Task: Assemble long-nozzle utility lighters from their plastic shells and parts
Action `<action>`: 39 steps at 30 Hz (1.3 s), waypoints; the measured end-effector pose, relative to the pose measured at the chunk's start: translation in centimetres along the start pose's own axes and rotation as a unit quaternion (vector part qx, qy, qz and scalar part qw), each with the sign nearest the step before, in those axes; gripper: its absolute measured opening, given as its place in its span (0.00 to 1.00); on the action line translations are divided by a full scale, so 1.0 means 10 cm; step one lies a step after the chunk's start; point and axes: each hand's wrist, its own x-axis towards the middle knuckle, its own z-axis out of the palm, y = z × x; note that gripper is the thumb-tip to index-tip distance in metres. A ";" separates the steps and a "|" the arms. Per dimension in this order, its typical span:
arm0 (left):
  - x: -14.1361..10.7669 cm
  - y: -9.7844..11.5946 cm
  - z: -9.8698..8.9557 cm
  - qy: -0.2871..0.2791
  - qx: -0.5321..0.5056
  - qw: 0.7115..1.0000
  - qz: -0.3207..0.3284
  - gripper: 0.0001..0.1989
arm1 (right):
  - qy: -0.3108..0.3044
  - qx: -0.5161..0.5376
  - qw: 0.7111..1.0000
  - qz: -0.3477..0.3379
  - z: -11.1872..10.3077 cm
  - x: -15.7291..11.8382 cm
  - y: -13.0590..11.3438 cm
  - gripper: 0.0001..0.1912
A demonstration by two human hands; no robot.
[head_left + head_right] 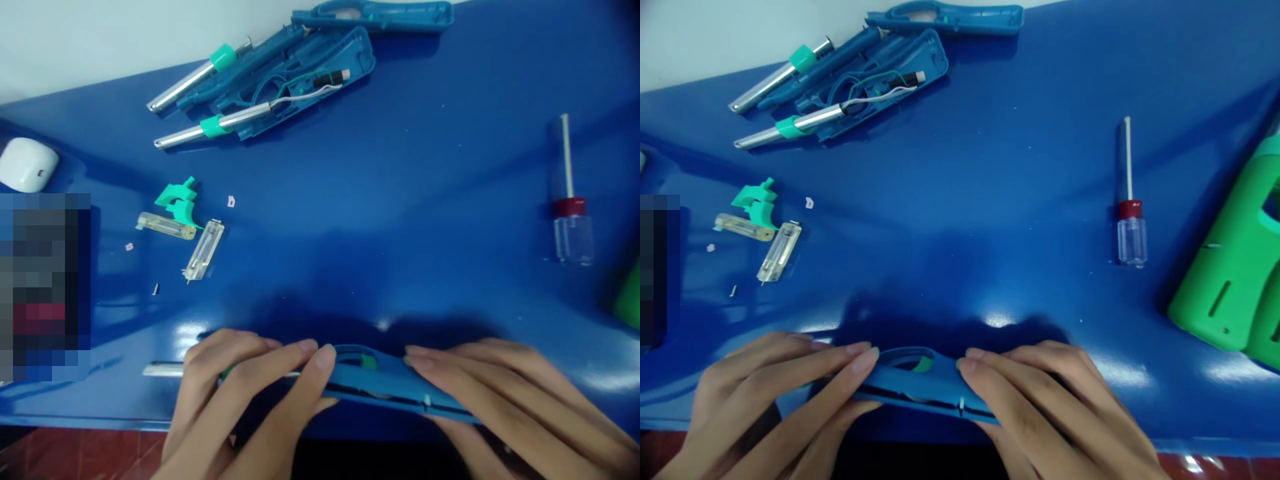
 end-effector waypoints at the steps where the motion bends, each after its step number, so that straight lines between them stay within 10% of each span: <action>1: 0.03 0.02 0.01 0.008 -0.006 1.000 -0.009 0.19 | 0.008 0.009 1.000 0.017 0.00 0.03 -0.01 0.15; 9: 0.35 -0.05 0.09 -0.025 -0.053 0.998 0.024 0.12 | -0.008 -0.031 0.996 0.081 -0.02 0.08 0.02 0.15; 27: 0.29 -0.16 0.37 0.102 -0.032 0.992 0.073 0.09 | 0.018 -0.147 0.986 -0.075 -0.02 0.31 0.19 0.15; 39: 0.14 -0.15 0.36 0.060 0.002 0.992 0.112 0.19 | 0.061 -0.191 0.973 -0.115 0.04 0.26 0.23 0.14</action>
